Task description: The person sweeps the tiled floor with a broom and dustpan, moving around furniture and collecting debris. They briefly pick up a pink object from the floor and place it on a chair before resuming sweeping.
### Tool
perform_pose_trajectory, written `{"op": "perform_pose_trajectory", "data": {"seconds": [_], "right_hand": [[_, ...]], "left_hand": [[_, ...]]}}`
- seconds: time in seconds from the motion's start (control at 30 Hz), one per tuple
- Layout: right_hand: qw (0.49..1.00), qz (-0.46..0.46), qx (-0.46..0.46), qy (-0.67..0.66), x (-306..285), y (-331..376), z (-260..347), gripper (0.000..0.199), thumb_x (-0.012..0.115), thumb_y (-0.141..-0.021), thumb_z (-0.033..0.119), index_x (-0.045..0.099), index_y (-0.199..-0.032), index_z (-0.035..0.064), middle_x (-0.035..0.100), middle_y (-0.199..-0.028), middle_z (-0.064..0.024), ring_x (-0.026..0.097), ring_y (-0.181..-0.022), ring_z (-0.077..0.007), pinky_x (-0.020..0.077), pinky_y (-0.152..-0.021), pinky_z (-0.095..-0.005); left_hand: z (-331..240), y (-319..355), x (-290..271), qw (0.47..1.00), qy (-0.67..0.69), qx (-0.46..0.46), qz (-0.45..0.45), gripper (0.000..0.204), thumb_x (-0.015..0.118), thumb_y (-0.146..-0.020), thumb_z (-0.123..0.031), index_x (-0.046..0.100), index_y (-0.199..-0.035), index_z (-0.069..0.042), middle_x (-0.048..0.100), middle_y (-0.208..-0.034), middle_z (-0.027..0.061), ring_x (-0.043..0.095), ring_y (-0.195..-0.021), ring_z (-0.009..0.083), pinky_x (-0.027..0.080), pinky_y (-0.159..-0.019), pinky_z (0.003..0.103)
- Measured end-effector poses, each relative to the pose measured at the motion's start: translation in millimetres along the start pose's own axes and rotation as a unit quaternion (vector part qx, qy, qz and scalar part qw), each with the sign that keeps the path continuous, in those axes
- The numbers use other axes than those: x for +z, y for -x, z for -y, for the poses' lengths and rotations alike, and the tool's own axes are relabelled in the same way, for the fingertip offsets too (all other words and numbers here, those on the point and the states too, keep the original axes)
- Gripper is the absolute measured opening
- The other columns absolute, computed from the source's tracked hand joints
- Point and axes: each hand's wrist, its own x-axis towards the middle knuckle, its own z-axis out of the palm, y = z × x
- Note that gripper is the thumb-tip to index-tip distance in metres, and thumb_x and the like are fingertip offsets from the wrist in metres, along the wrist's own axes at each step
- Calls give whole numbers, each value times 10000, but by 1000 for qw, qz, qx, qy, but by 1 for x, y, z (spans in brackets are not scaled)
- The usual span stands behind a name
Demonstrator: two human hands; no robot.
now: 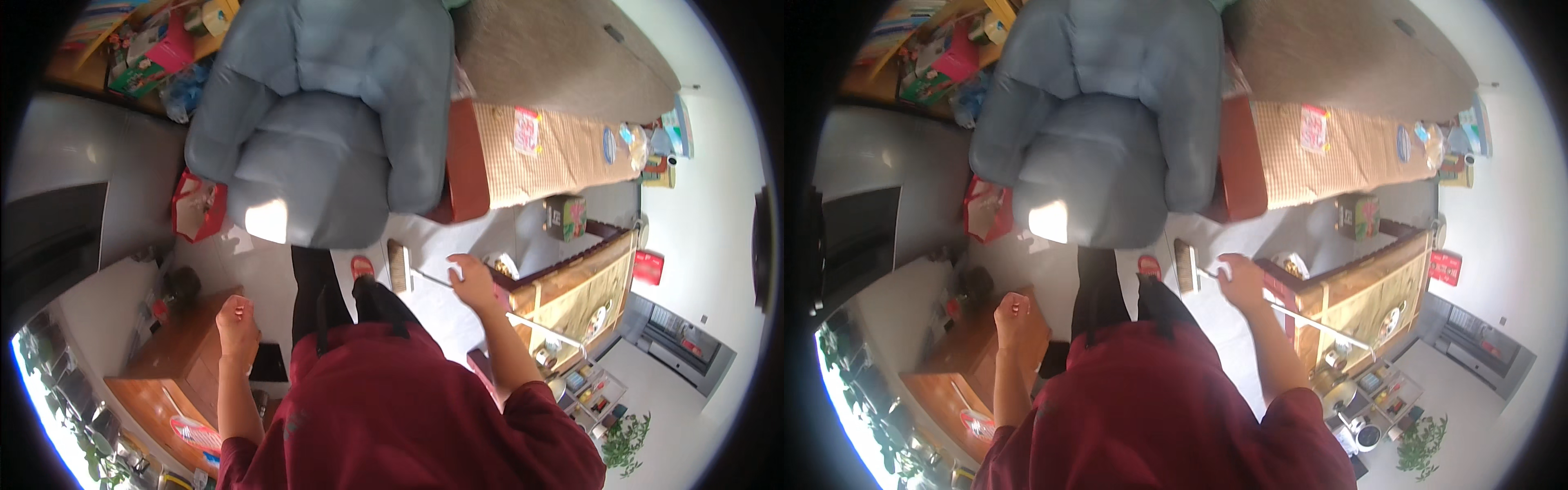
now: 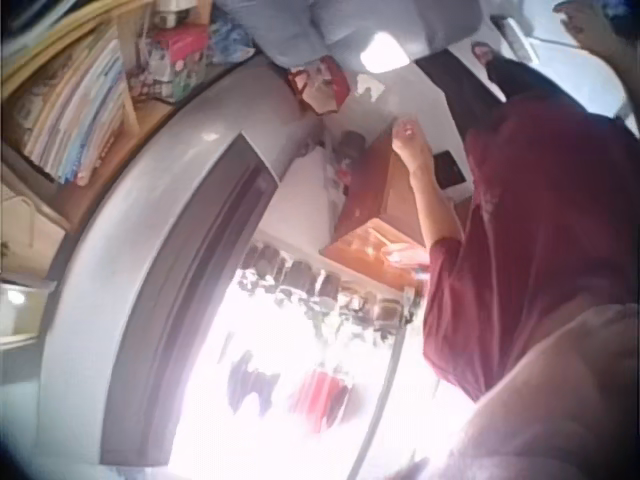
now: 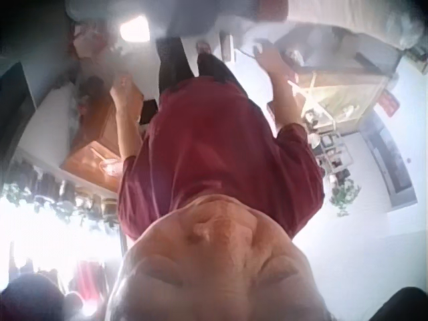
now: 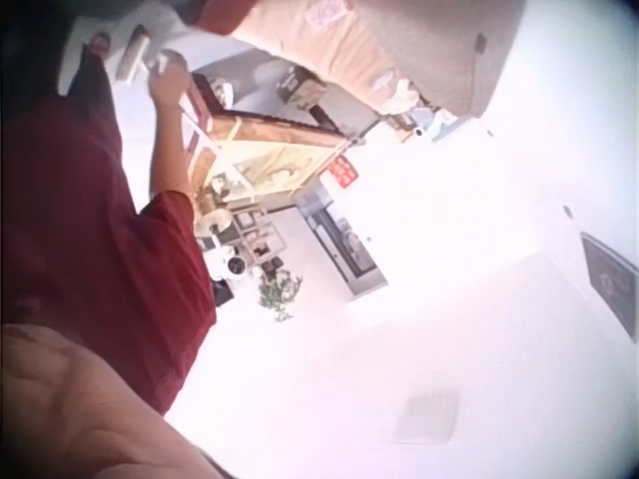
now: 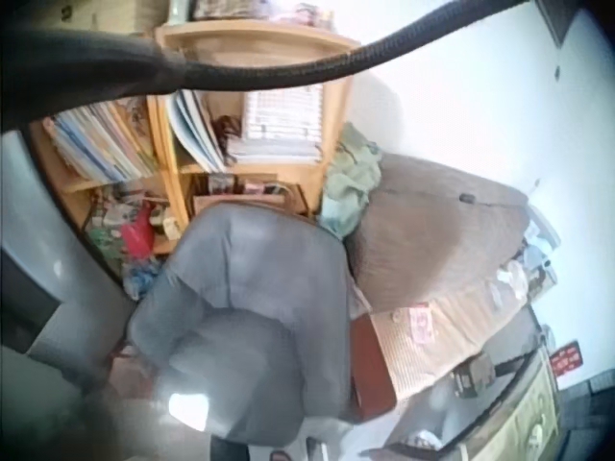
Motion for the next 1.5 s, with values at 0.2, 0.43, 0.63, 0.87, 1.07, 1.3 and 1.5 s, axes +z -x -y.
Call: {"op": "perform_pose_trajectory", "data": {"seconds": [0.2, 0.43, 0.63, 0.87, 1.07, 1.3, 1.5], "right_hand": [[956, 110, 168, 213, -39, 123, -111, 437, 606, -679, 178, 530, -1103, 109, 561, -1069, -126, 497, -1048, -324, 393, -870, -436], [831, 237, 339, 372, -46, 219, -226, 844, 721, -620, 202, 279, -1338, 208, 314, -1381, -96, 274, -1292, -261, 180, -1057, -525], [832, 168, 386, 361, -37, 258, -247, 696, 615, -672, 53, 337, -1300, 164, 397, -1304, -82, 309, -1275, -255, 201, -1053, -492], [901, 61, 294, 313, 8, 341, -264, 459, 628, -682, 168, 515, -1125, 130, 524, -1165, -85, 436, -1154, -250, 309, -969, -439], [957, 35, 109, 265, 52, 407, -260, 328, 643, -683, 191, 566, -993, 117, 560, -1055, -52, 489, -1052, -253, 331, -941, -433], [940, 77, 102, 317, 37, 405, -253, 316, 635, -676, 178, 573, -981, 123, 553, -1079, -58, 465, -1090, -247, 327, -948, -437], [896, 73, 165, 405, -2, 369, -316, 555, 656, -639, 205, 491, -1165, 147, 438, -1270, -73, 366, -1219, -243, 264, -1010, -482]], "left_hand": [[32, 112, 34, 999, -10, -42, 17, 254, 591, -832, -138, 498, -644, 4, 516, -537, 46, 484, -498, 99, 408, -491, 247], [23, 173, 43, 998, -48, 34, 38, 161, 619, -792, -102, 523, -709, -2, 537, -656, 79, 502, -555, 141, 411, -517, 256], [63, 217, 47, 998, -49, 27, 19, 122, 615, -784, -61, 533, -721, 2, 530, -659, 74, 497, -554, 140, 412, -526, 253], [80, 303, 57, 990, -36, 133, 14, 91, 605, -758, -7, 522, -722, 7, 520, -685, 77, 503, -575, 152, 423, -541, 257], [127, 411, 65, 987, -49, 152, 23, 83, 616, -728, 2, 534, -721, 7, 523, -684, 96, 531, -589, 186, 442, -553, 273], [161, 511, 79, 994, -64, 86, 12, 82, 625, -714, -9, 545, -716, 10, 535, -684, 111, 559, -594, 214, 459, -564, 299], [149, 554, 119, 997, -66, 44, 20, 97, 646, -711, -34, 551, -705, -12, 556, -697, 102, 564, -603, 208, 454, -550, 293]]}}
